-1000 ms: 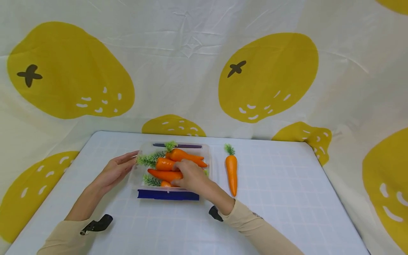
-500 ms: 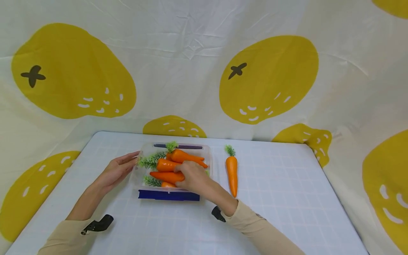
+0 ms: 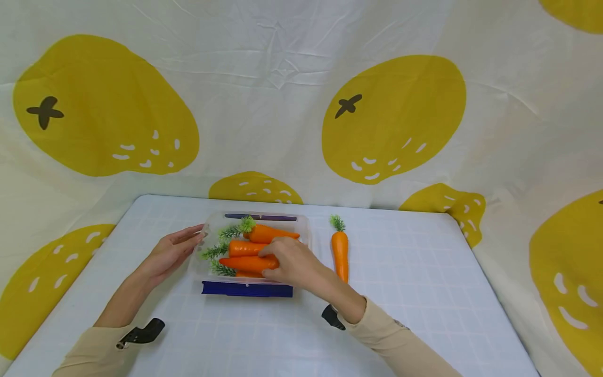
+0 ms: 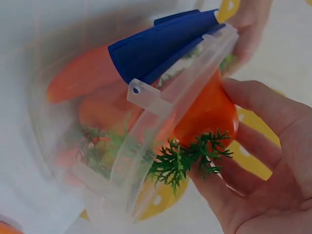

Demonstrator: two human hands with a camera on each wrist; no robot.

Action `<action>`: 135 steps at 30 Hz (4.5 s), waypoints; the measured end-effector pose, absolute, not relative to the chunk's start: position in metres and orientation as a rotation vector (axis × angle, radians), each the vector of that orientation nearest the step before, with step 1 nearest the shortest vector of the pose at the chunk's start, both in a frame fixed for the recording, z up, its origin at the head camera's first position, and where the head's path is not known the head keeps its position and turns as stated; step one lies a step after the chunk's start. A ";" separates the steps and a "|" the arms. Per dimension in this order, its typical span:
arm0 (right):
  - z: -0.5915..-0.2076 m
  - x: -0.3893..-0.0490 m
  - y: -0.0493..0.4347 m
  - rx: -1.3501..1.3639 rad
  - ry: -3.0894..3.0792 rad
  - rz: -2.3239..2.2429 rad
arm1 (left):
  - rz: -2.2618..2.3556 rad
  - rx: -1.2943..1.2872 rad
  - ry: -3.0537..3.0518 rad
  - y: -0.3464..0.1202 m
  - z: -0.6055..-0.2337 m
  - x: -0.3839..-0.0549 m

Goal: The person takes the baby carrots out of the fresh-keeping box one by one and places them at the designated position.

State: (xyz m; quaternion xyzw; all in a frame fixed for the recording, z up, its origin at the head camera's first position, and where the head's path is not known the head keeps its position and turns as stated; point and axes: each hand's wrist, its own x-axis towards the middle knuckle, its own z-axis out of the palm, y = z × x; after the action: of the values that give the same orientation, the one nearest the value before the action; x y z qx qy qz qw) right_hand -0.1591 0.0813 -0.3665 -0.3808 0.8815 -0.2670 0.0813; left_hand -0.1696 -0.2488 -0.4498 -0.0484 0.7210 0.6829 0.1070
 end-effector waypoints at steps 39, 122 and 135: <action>-0.353 -0.166 0.180 -0.645 2.843 -1.384 | 1.961 -0.182 2.106 -0.247 -0.445 -0.168; -0.420 -0.168 0.249 -0.199 3.048 -1.222 | 1.971 -0.194 2.112 -0.247 -0.447 -0.167; -0.391 -0.183 0.208 -0.500 2.999 -1.253 | 1.974 -0.182 2.106 -0.248 -0.446 -0.166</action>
State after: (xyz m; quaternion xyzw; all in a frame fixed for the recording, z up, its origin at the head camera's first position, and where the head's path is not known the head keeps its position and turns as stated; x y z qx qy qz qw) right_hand -0.1830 0.2075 -0.3906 -0.1515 0.9095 -0.3801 -0.0734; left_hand -0.1664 -0.2483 -0.4464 -0.0623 0.7224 0.6773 0.1243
